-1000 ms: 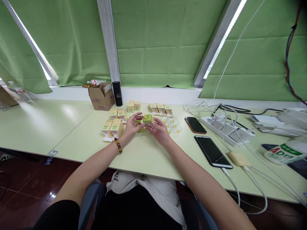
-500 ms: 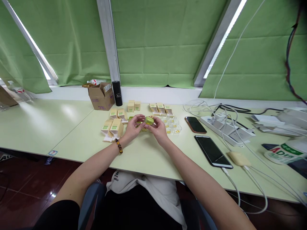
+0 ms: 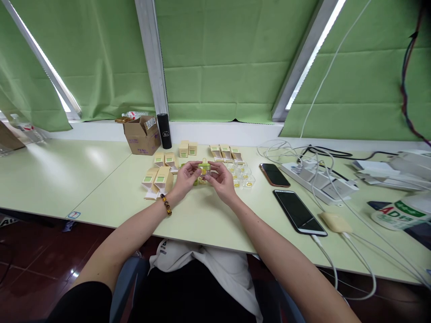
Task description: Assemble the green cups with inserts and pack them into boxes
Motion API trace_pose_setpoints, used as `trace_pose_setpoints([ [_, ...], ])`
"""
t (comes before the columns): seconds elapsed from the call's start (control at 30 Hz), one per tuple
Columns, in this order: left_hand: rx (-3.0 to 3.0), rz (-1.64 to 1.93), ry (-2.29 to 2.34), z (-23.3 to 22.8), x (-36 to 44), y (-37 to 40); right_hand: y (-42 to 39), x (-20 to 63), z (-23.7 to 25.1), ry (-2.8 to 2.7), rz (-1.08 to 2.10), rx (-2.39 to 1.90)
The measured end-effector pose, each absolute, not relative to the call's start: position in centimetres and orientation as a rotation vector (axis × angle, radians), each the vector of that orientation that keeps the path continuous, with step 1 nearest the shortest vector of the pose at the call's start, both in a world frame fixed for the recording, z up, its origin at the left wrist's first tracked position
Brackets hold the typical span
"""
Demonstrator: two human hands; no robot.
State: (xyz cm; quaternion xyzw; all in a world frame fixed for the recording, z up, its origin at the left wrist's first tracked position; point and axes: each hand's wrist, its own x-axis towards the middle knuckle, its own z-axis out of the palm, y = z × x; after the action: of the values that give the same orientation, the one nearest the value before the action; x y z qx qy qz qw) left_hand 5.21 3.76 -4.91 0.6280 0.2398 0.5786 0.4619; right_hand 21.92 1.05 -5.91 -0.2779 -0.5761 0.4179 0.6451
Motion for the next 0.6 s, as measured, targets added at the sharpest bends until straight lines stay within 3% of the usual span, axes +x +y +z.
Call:
trace_pose_setpoints([
  [0.6, 1.603, 1.474, 0.641, -5.0, 5.3, 3.6, 1.2, 21.2, -6.8, -1.324, 0.832, -0.784],
])
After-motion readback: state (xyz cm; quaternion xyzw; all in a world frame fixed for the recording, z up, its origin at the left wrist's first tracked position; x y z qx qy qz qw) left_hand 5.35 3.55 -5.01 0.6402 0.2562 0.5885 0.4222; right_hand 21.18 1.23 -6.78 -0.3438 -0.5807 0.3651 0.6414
